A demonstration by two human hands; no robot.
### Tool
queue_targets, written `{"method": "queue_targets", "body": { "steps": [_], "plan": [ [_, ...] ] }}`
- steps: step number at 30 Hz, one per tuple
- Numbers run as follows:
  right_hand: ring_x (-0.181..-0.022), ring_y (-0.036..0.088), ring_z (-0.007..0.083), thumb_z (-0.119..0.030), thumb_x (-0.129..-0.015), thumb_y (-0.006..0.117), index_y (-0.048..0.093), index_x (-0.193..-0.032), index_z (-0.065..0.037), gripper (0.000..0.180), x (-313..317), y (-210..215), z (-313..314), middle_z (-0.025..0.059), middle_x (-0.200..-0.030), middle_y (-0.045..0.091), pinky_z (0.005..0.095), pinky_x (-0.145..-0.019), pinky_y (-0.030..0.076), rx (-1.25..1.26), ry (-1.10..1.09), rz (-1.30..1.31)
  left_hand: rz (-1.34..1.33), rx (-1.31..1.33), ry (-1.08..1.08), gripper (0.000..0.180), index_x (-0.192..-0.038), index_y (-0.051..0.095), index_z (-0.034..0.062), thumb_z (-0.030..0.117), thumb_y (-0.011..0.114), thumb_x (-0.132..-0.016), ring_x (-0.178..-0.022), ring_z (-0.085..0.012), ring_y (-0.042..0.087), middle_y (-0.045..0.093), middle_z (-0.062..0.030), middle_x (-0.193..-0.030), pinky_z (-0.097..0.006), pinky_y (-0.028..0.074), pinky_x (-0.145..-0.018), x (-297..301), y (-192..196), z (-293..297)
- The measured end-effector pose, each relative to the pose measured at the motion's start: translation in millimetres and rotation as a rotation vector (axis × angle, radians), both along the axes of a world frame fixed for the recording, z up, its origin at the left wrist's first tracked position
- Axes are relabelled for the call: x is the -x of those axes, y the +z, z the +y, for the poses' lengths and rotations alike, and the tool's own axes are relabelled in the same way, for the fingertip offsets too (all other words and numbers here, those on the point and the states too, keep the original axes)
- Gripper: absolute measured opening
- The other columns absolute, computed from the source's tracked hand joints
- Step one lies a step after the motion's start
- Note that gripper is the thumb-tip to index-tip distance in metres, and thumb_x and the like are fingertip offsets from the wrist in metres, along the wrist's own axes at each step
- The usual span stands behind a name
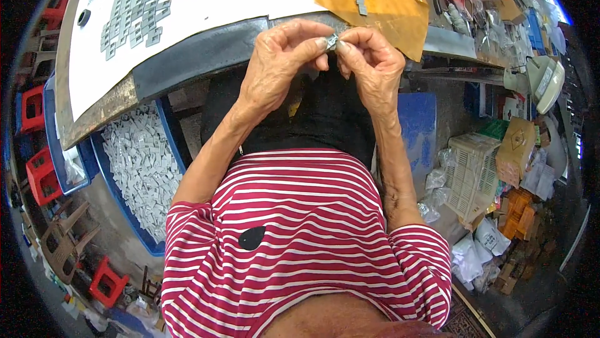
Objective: Sorting and placing small metal components onto a guide sheet at a workbench.
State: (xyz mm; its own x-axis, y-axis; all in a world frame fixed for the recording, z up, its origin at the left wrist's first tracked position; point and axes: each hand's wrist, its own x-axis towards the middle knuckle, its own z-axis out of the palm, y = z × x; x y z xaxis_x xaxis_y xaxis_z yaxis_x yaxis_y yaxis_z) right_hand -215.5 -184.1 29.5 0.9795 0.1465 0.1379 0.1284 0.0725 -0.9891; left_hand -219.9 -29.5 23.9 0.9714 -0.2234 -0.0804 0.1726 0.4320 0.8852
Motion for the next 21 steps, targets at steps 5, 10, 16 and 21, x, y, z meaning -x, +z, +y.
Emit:
{"method": "queue_targets", "body": {
  "steps": [5,10,16,21],
  "plan": [
    [-0.051,0.048,0.0036,-0.003,-0.08,0.059,0.057,-0.085,0.002,0.008,1.7,2.3,3.6,-0.0002,-0.063,0.054,0.016,-0.046,0.038,0.021,-0.039,0.04,-0.108,-0.19,0.073,0.025,-0.1,0.058,-0.0037,0.012,0.058,-0.081,-0.063,-0.0082,0.056,0.059,-0.0048,-0.072,-0.02,0.045,-0.059,4.9,6.0,-3.5],
    [-0.052,0.048,0.0035,-0.004,-0.08,0.059,0.057,-0.085,0.002,0.008,1.1,1.7,4.3,0.0,-0.063,0.054,0.0158,-0.046,0.039,0.02,-0.026,0.05,-0.195,-0.437,0.056,0.023,-0.101,0.057,-0.005,0.01,0.052,-0.085,-0.055,-0.0057,0.052,0.058,-0.0024,-0.068,-0.018,0.042,-0.052,4.9,2.7,1.9],
    [-0.052,0.049,0.0032,-0.004,-0.079,0.061,0.058,-0.084,0.001,0.008,-2.5,-6.5,-1.7,-0.0005,-0.063,0.054,0.0152,-0.047,0.04,0.08,0.027,0.096,-0.139,-0.348,0.02,0.022,-0.094,0.057,-0.0053,0.012,0.045,-0.088,-0.05,-0.0056,0.05,0.056,-0.0017,-0.062,-0.019,0.04,-0.047,4.6,-4.0,3.3],
    [-0.052,0.049,0.0032,-0.005,-0.078,0.062,0.057,-0.085,0.0,0.01,-1.7,-11.3,-4.1,-0.0002,-0.065,0.055,0.0152,-0.046,0.04,0.075,0.052,0.136,-0.079,-0.374,-0.024,0.024,-0.081,0.057,-0.0036,0.015,0.043,-0.087,-0.045,-0.0061,0.049,0.055,-0.0024,-0.059,-0.02,0.039,-0.043,5.1,-4.6,2.8]
  ]
}}
